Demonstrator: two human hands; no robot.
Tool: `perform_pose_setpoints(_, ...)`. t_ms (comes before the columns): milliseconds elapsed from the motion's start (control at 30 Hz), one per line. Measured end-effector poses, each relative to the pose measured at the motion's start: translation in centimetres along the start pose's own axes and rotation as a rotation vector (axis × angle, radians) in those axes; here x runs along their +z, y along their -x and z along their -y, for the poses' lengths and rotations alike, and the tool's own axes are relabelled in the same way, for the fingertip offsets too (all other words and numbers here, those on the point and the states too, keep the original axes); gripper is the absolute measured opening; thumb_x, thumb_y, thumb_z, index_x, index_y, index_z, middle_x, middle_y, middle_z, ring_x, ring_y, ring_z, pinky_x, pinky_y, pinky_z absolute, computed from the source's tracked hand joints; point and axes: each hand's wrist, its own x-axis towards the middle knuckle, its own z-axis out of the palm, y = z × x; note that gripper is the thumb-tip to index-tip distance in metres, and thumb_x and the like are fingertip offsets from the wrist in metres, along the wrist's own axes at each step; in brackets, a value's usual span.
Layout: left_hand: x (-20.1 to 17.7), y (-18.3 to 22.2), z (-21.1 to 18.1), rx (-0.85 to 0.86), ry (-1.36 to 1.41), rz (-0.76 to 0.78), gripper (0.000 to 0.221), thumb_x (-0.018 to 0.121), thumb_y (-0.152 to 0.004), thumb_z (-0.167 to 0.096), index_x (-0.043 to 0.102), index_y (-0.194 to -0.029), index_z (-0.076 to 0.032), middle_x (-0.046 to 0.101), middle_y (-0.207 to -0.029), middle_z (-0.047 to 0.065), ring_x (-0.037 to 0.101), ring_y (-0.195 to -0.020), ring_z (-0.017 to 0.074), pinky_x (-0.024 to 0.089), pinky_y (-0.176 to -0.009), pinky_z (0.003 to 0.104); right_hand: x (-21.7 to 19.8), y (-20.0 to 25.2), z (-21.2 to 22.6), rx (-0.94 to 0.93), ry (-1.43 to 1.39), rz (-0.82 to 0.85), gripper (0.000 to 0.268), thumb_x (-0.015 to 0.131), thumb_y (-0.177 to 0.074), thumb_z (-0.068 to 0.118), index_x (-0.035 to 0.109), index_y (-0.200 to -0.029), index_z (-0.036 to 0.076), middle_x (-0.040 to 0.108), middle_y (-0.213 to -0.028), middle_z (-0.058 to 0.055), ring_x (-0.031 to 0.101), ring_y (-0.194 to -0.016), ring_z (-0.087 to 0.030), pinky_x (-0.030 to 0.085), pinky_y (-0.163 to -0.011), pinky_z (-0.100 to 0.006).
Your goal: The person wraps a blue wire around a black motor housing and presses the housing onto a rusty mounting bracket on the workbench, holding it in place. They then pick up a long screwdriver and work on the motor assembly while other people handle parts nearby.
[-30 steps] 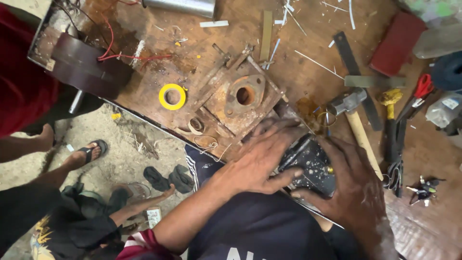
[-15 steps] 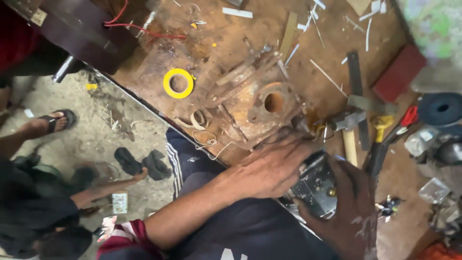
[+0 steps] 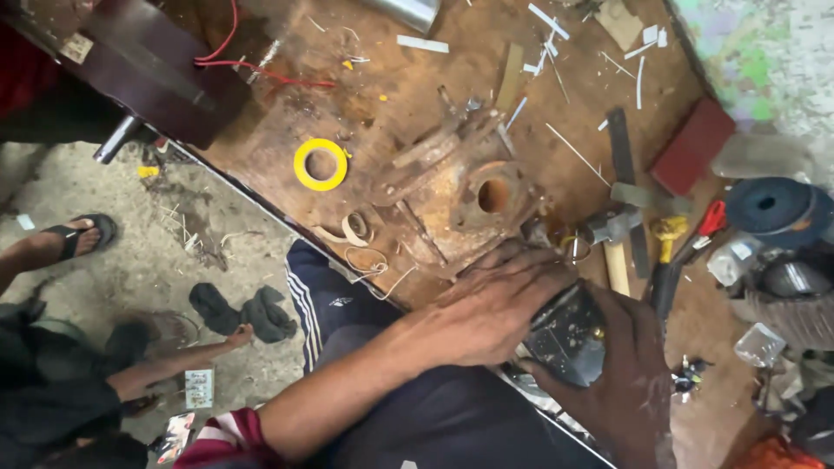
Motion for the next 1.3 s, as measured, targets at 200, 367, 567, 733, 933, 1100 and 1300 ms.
perform_pose_setpoints(200, -1.7, -1.0, 0.0, -0.009, 0.084, 0.266, 0.119, 0.081, -0.057, -0.023, 0.023, -0.156, 0.008, 0.039, -0.154, 0.030, 0.032, -0.152, 0.0410, 0.019, -0.126, 0.053, -0.1, 0.1, -1.6, 0.044, -0.103, 0.064, 0.109, 0.095, -0.046, 0.033, 0.048, -0.141, 0.004, 0.051, -0.128, -0.020, 0.060, -0.112, -0.036, 0.054, -0.089, -0.045)
perform_pose_setpoints(367, -1.0, -0.4, -0.1, -0.072, 0.156, 0.196, 0.107, 0.082, -0.068, -0.019, 0.025, -0.155, 0.004, 0.039, -0.156, 0.028, 0.033, -0.152, 0.0393, 0.018, -0.127, 0.052, -0.7, 1.4, -3.9, 0.028, -0.158, 0.053, 0.111, 0.095, -0.049, 0.032, 0.048, -0.145, 0.004, 0.054, -0.127, -0.018, 0.061, -0.113, -0.031, 0.053, -0.092, -0.041)
perform_pose_setpoints(567, -0.3, 0.1, 0.3, -0.064, 0.133, 0.153, 0.103, 0.082, -0.068, -0.018, 0.031, -0.155, 0.003, 0.043, -0.156, 0.025, 0.035, -0.153, 0.0356, 0.019, -0.130, 0.050, -1.3, 1.0, -6.7, -0.027, -0.433, 0.159, 0.108, 0.093, -0.051, 0.026, 0.049, -0.147, 0.005, 0.059, -0.133, -0.012, 0.060, -0.113, -0.021, 0.049, -0.091, -0.033)
perform_pose_setpoints(733, 0.5, 0.2, 0.9, -0.024, 0.111, 0.147, 0.098, 0.080, -0.071, -0.017, 0.032, -0.153, 0.004, 0.044, -0.155, 0.023, 0.036, -0.152, 0.0337, 0.018, -0.131, 0.049, -1.6, 0.8, -8.3, -0.012, -0.593, 0.252, 0.113, 0.091, -0.052, 0.024, 0.046, -0.153, 0.001, 0.061, -0.133, -0.009, 0.057, -0.117, -0.018, 0.044, -0.102, -0.031)
perform_pose_setpoints(933, 1.1, 0.4, 1.5, 0.034, 0.112, 0.055, 0.098, 0.081, -0.070, -0.016, 0.033, -0.153, 0.004, 0.044, -0.155, 0.024, 0.038, -0.152, 0.0342, 0.021, -0.131, 0.048, -1.0, 2.5, -12.5, 0.144, -0.835, 0.304, 0.117, 0.096, -0.062, 0.035, 0.043, -0.159, -0.002, 0.062, -0.131, -0.012, 0.061, -0.106, -0.018, 0.053, -0.079, -0.029)
perform_pose_setpoints(1100, 0.8, -0.1, 1.3, 0.003, 0.129, 0.097, 0.104, 0.087, -0.063, -0.018, 0.035, -0.149, 0.004, 0.047, -0.151, 0.024, 0.040, -0.148, 0.0351, 0.023, -0.127, 0.049, -0.4, 1.8, -13.5, 0.119, -0.952, 0.242, 0.120, 0.089, -0.067, 0.054, 0.044, -0.156, -0.013, 0.062, -0.134, -0.017, 0.062, -0.125, -0.022, 0.049, -0.106, -0.031)
perform_pose_setpoints(1300, 0.9, 0.0, 1.4, 0.025, 0.133, 0.079, 0.110, 0.090, -0.058, -0.021, 0.034, -0.150, 0.005, 0.048, -0.150, 0.023, 0.040, -0.147, 0.0356, 0.023, -0.127, 0.049, 0.5, 0.9, -14.6, 0.146, -1.221, 0.264, 0.109, 0.089, -0.074, 0.044, 0.041, -0.148, -0.020, 0.061, -0.138, -0.025, 0.062, -0.127, -0.028, 0.046, -0.118, -0.039)
